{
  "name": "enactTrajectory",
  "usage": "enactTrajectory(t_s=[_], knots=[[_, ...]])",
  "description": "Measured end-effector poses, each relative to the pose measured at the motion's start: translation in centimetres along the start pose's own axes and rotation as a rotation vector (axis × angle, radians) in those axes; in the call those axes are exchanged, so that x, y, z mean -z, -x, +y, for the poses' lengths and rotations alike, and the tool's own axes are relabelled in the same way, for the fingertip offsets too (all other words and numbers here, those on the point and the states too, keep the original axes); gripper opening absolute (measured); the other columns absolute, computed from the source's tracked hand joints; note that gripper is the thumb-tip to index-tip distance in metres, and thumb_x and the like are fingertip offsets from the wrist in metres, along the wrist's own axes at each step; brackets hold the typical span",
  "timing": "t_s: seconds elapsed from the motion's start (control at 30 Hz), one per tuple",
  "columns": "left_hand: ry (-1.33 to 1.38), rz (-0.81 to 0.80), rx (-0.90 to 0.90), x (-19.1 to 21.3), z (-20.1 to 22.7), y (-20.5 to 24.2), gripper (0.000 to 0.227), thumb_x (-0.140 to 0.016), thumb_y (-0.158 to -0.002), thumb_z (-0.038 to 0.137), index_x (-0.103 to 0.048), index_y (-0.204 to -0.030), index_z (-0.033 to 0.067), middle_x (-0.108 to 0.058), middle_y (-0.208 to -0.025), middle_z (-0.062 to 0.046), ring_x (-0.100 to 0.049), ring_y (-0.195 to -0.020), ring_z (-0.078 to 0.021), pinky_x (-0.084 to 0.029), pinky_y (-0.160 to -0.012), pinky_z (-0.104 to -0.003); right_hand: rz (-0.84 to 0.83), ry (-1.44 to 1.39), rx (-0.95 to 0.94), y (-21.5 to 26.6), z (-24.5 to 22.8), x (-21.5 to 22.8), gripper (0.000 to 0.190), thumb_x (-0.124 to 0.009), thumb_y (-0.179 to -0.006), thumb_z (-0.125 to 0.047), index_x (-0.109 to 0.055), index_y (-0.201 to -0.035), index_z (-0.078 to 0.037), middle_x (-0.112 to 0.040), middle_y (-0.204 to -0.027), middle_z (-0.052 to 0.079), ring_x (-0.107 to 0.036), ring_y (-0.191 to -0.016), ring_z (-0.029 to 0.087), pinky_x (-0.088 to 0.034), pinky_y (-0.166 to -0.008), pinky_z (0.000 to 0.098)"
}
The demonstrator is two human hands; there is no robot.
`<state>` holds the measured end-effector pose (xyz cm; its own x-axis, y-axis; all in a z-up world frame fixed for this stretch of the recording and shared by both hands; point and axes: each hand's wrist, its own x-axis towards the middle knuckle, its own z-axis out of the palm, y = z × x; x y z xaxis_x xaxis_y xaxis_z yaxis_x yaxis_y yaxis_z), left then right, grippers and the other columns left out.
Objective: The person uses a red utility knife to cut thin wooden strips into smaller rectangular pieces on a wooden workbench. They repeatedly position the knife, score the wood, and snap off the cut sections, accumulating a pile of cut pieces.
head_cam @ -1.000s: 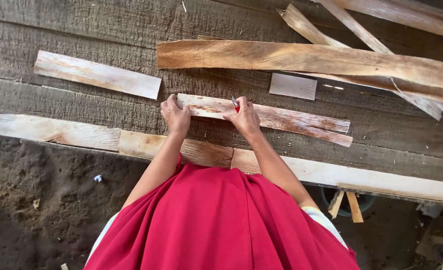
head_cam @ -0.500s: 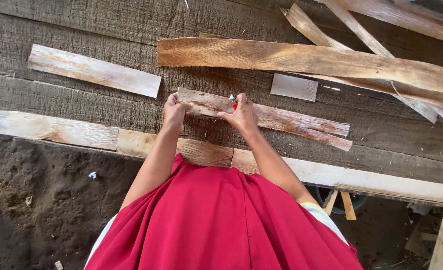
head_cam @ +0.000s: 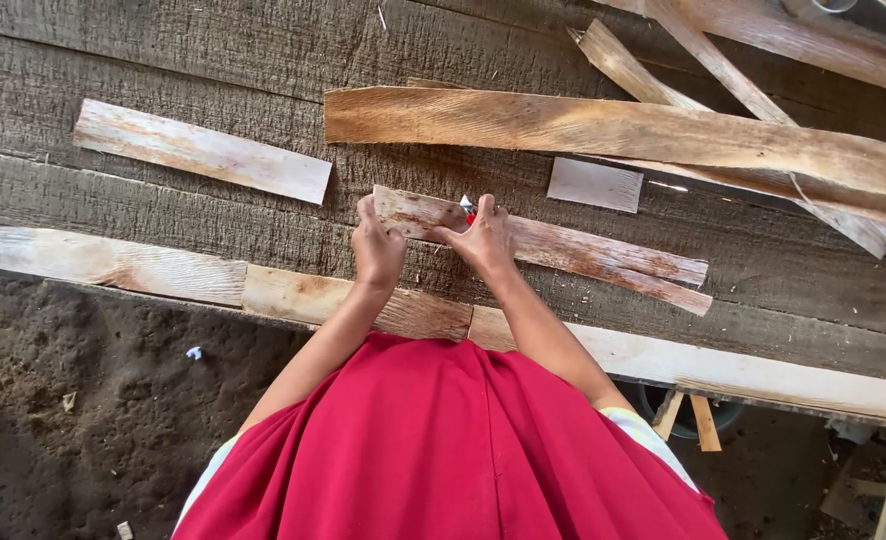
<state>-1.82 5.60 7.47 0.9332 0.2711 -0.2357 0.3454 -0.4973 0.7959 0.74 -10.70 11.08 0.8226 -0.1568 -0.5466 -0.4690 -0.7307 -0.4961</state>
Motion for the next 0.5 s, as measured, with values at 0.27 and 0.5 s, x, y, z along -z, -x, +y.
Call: enactTrajectory(t_s=[0.27,0.5], knots=[[0.296,-0.063,0.224,1.0,4.0,1.6,0.043,-0.040,-0.101,0.018,-0.043,-0.144,0.0103,-0.067,-0.106,-0.034,-0.071,-0.096,-0.0399,-0.054,-0.090,-0.052,0.013,0.048,-0.036,-0.7,0.3,-0.9,0.084,-0.079,-0.074,-0.063,-0.038,-0.126,-0.011,-0.054,-0.129,0.028,-0.063,-0.115,0.053,-0.057,-0.089,0.0607],[0.180,-0.078,0.058,0.8,3.9,2.0,0.041,-0.041,-0.102,0.005,-0.040,-0.143,0.0026,-0.066,-0.095,-0.033,-0.072,-0.092,-0.0427,-0.051,-0.094,-0.057,-0.001,-0.027,-0.057,-1.2,0.6,-0.8,0.082,-0.083,-0.072,-0.064,-0.041,-0.121,-0.013,-0.057,-0.126,0.026,-0.065,-0.114,0.046,-0.059,-0.089,0.0558]])
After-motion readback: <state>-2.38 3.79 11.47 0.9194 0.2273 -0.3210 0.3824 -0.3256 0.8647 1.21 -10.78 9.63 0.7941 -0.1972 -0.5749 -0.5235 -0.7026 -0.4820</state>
